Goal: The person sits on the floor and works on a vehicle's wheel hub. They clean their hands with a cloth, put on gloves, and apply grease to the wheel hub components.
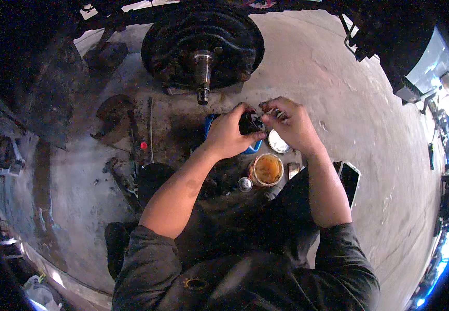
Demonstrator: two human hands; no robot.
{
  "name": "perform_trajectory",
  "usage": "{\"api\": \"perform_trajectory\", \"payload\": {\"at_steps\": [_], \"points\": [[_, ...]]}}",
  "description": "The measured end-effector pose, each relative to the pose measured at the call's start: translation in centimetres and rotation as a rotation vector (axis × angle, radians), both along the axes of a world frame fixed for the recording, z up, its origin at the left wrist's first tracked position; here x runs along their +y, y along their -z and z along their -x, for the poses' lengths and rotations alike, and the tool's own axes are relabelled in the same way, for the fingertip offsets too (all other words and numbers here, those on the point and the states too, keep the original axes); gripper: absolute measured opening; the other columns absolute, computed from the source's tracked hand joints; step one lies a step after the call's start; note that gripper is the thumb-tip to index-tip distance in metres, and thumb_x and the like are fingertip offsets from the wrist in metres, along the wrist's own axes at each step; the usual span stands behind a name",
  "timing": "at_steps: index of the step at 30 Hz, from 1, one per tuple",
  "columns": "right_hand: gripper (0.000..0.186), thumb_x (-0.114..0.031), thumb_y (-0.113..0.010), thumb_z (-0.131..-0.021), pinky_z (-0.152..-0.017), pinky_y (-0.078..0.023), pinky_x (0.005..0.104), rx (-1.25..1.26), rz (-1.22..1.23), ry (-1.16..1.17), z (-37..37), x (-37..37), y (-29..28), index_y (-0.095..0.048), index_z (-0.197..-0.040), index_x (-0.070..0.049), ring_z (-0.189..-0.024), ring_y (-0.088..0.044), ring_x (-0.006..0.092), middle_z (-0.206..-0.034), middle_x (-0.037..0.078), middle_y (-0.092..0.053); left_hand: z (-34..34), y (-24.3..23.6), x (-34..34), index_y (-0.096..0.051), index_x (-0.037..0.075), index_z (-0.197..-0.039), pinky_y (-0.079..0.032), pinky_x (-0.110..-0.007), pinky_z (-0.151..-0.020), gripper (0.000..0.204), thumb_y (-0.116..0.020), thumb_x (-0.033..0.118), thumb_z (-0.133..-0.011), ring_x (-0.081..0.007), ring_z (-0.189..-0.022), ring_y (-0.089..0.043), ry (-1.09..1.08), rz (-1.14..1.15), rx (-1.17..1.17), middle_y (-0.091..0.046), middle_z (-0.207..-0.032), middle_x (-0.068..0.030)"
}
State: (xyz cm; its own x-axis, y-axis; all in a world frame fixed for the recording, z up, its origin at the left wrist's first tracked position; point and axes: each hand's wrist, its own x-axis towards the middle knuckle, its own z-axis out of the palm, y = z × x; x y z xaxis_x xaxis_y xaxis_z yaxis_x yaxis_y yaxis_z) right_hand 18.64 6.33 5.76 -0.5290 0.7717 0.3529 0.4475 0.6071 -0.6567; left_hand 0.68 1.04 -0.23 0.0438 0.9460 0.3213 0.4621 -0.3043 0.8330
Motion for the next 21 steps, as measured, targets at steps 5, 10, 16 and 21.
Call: {"api": "perform_trajectory", "payload": {"at_steps": [5,10,16,21], "points": [[0.010,-0.008,-0.072,-0.083,-0.070,-0.051,0.0345,-0.236,-0.033,0.068,0.9,0.0,0.6,-0.068,-0.086,0.001,-0.077,-0.065,0.0278,-0.084,0.014,-0.065,-0.1,-0.2,0.1,-0.055,0.004,-0.119,-0.051,-0.040,-0.087,0.063,-0.084,0.035,-0.072,-0.0325,-0.103,-0.066,0.007,-0.001,0.035,-0.067,-0.108,-0.0168],[0.018,-0.015,-0.073,-0.084,-0.063,-0.048,0.0373,0.201,0.014,-0.084,0.1,0.2,1.3,-0.065,-0.079,0.001,-0.072,-0.064,0.0263,-0.076,0.014,-0.063,-0.1,-0.8,-0.2,-0.053,0.003,-0.129,-0.049,-0.039,-0.094,0.072,-0.084,0.036,-0.073,-0.0307,-0.110,-0.063,0.042,0.022,-0.077,-0.065,-0.118,-0.0184],[0.018,-0.012,-0.074,-0.083,-0.071,-0.051,0.0379,-0.281,0.080,0.129,0.7,-0.1,0.2,-0.067,-0.093,0.001,-0.079,-0.064,0.0306,-0.089,0.016,-0.065,-0.3,-0.2,-0.2,-0.055,0.003,-0.107,-0.051,-0.039,-0.082,0.055,-0.084,0.035,-0.073,-0.0344,-0.097,-0.066,-0.038,-0.127,-0.068,-0.067,-0.099,-0.0166],[0.018,-0.015,-0.073,-0.084,-0.064,-0.048,0.0340,0.107,-0.043,-0.160,-0.4,0.5,1.3,-0.065,-0.085,0.001,-0.069,-0.060,0.0218,-0.077,0.014,-0.062,0.1,-0.3,0.3,-0.057,0.003,-0.108,-0.051,-0.038,-0.083,0.055,-0.084,0.035,-0.073,-0.0317,-0.095,-0.066,0.093,-0.080,-0.164,-0.067,-0.098,-0.0154]]}}
